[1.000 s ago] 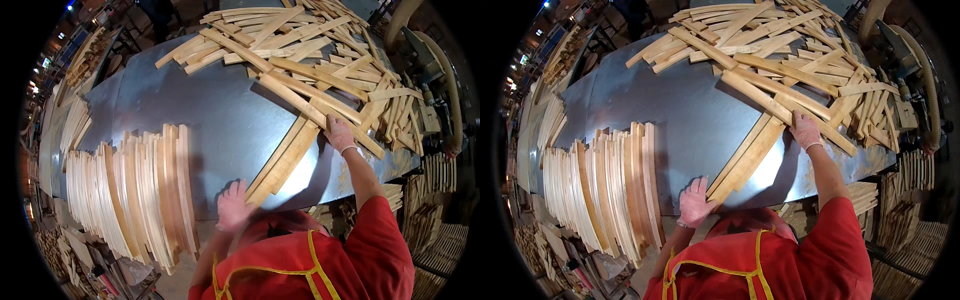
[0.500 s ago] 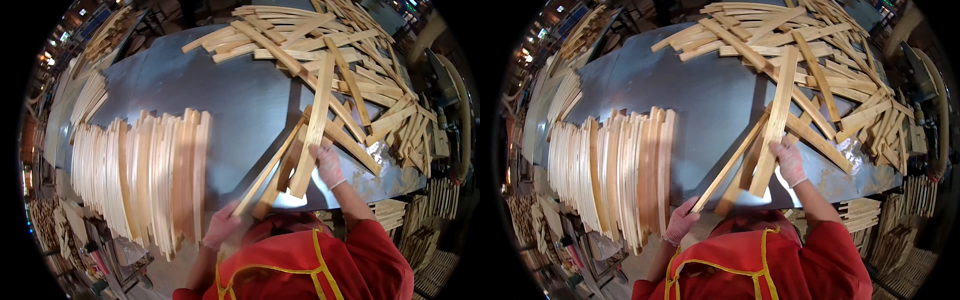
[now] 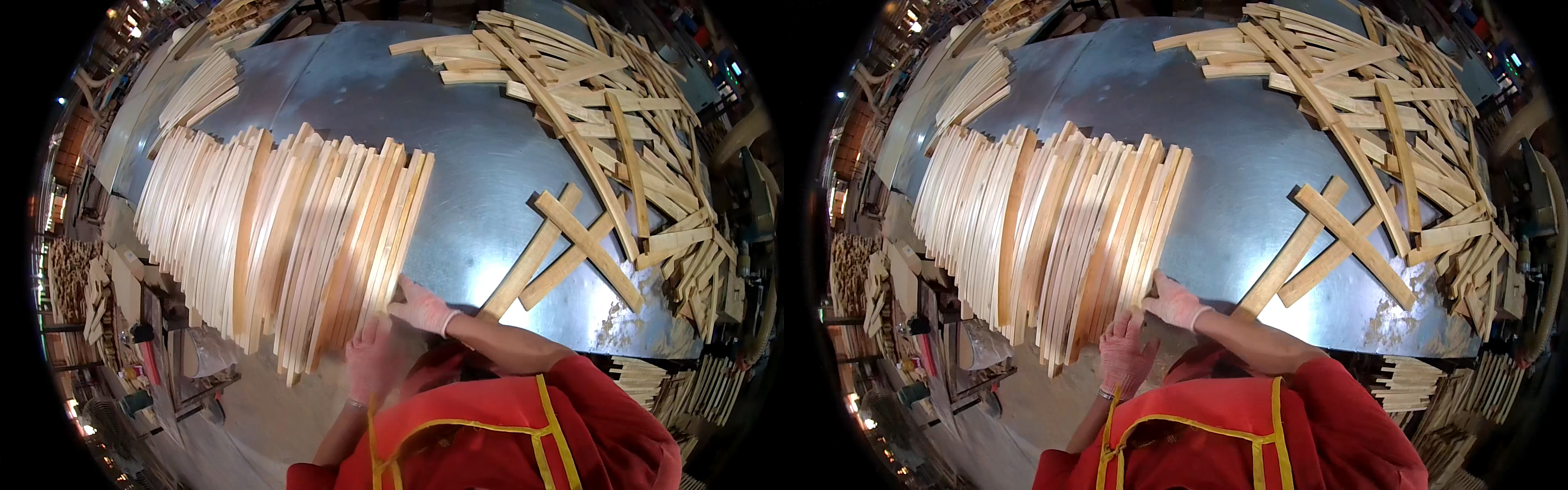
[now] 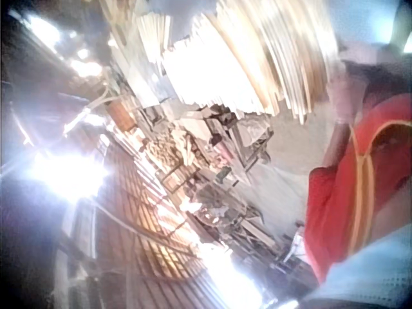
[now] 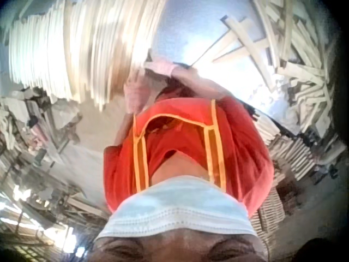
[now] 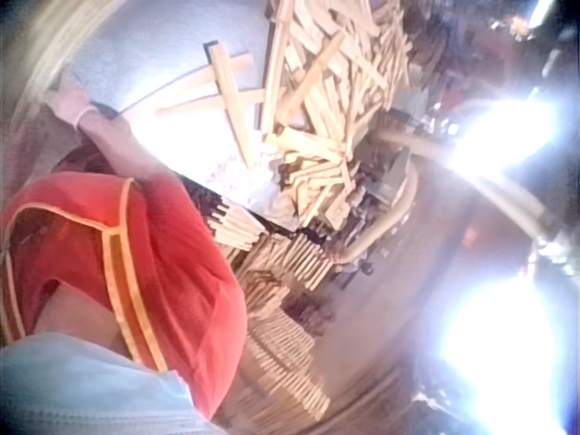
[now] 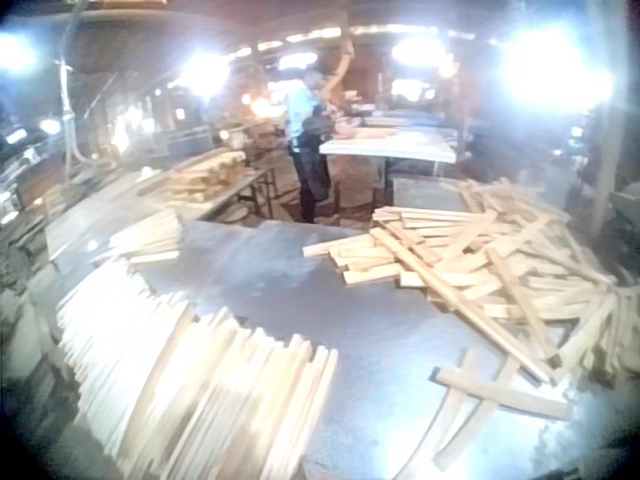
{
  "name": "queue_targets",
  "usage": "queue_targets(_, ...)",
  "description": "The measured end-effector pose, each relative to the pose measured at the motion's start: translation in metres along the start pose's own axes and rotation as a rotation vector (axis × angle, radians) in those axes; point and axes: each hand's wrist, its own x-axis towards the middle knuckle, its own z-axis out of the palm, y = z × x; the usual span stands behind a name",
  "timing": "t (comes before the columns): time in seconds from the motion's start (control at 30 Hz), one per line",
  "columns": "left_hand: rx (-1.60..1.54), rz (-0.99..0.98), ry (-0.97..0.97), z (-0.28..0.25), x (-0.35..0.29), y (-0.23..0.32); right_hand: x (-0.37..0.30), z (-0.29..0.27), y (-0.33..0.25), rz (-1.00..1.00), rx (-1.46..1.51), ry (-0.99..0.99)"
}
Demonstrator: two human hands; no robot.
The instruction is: The person stacks thin wooden planks on a metal table in a workshop. They pick up planks from a pile and arrange them into a neat stack, occasionally adjusting the alignment of the wood pieces.
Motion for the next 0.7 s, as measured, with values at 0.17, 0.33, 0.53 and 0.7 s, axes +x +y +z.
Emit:
queue_targets(0.17, -0.095, 0.098, -0.135, 0.026, 0.032, 0.039, -0.022, -0.11, 0.04, -0.24, -0.046, 0.343)
queue_targets(0.33, -0.122, 0.288, -0.231, 0.086, 0.048, 0.119, -0.142, -0.282, 0.192, 0.201, -0.754, 0.957)
queue_targets(0.53, -0.156, 0.247, -0.397, 0.108, 0.09, 0.121, -0.205, -0.311, 0.219, 0.433, -0.534, 0.592)
queue_targets(0.7, -1.157, -0.211, -0.61, 0.037, 0.088, 0.089, -0.172, -0.26, 0.19, 0.051, 0.667, 0.616)
